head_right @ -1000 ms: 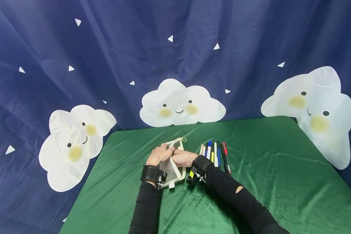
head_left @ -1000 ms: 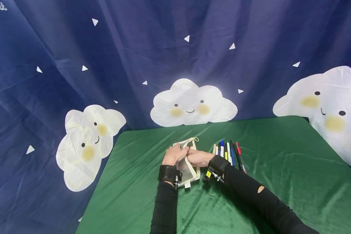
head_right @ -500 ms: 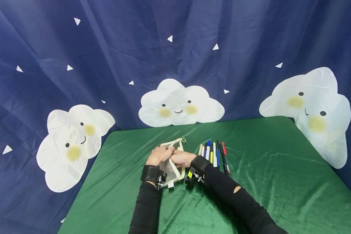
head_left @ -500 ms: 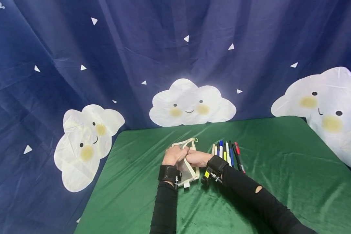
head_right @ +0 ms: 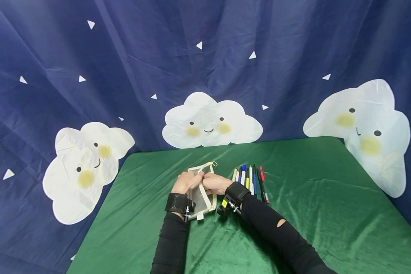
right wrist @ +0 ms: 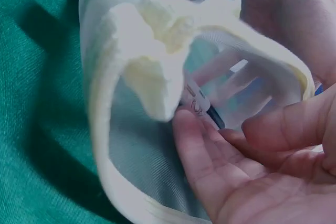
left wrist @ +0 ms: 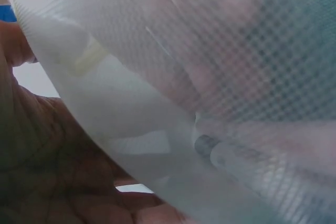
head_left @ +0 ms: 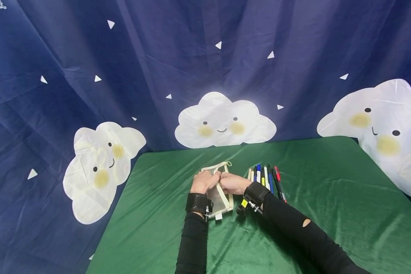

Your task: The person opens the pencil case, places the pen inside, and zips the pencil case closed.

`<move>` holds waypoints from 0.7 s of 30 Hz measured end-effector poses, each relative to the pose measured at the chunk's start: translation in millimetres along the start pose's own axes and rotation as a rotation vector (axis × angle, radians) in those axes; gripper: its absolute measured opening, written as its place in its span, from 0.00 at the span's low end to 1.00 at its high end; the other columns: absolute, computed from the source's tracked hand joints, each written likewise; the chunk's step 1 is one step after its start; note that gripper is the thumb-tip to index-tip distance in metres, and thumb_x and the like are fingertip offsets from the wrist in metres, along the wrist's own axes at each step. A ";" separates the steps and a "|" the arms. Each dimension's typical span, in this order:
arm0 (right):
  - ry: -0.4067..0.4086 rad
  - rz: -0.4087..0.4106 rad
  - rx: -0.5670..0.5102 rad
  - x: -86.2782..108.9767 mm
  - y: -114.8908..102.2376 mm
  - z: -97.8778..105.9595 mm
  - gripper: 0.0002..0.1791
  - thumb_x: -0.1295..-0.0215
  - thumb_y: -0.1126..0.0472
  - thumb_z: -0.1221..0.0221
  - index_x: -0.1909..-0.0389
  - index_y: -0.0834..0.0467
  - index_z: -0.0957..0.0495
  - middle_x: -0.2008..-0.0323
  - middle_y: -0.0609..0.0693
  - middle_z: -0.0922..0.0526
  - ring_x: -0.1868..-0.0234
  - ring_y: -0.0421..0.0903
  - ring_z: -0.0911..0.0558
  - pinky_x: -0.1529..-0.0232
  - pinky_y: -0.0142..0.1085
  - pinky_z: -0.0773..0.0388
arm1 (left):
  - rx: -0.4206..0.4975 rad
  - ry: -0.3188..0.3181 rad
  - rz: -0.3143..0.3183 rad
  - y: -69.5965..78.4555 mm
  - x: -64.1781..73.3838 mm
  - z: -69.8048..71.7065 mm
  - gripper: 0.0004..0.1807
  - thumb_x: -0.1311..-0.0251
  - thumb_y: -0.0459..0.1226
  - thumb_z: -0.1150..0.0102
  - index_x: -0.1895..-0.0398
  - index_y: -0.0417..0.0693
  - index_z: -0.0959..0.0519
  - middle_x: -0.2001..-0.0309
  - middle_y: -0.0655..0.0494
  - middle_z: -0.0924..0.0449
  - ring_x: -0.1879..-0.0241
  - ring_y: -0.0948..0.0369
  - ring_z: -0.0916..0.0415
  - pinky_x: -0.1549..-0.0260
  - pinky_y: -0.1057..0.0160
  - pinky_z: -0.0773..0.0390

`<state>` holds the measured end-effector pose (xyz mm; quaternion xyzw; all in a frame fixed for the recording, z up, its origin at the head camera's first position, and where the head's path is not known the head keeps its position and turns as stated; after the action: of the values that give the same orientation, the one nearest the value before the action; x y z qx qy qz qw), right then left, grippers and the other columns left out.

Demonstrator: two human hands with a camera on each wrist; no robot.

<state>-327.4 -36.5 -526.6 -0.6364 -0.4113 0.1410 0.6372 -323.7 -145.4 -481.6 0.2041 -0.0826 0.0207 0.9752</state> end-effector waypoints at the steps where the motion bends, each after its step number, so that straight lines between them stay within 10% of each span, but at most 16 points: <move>1: 0.001 0.000 0.000 0.7 -0.6 -0.2 0.18 0.42 0.77 0.58 0.56 0.67 0.24 0.64 0.47 0.15 0.57 0.43 0.14 0.47 0.41 0.15 | 0.000 0.000 0.002 -0.1 0.0 0.0 0.36 0.34 0.56 0.64 0.56 0.35 0.15 0.43 0.35 0.17 0.42 0.39 0.20 0.42 0.43 0.23; 12: 0.058 -0.009 -0.043 0.0 2.2 1.4 0.27 0.46 0.78 0.57 0.43 0.75 0.27 0.61 0.49 0.15 0.55 0.45 0.14 0.45 0.42 0.15 | 0.008 -0.019 -0.006 -1.7 0.0 -0.4 0.32 0.34 0.56 0.64 0.74 0.41 0.19 0.49 0.38 0.15 0.48 0.41 0.18 0.47 0.46 0.22; 21: 0.079 0.004 -0.017 4.6 -1.2 4.7 0.23 0.51 0.78 0.58 0.56 0.64 0.23 0.62 0.48 0.17 0.57 0.45 0.15 0.43 0.46 0.17 | 0.007 -0.037 -0.005 -2.9 -1.8 -1.3 0.33 0.31 0.56 0.65 0.70 0.40 0.17 0.46 0.37 0.16 0.45 0.40 0.19 0.43 0.44 0.23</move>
<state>-328.3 -30.1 -524.6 -0.6475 -0.3857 0.1134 0.6474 -325.1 -147.5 -484.2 0.2080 -0.1000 0.0148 0.9729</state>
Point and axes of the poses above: each hand's wrist, its own x-axis away from the middle knuckle, its own z-axis out of the back of the hand, y = z × x, the point moved 5 cm from there along -x, towards the middle knuckle
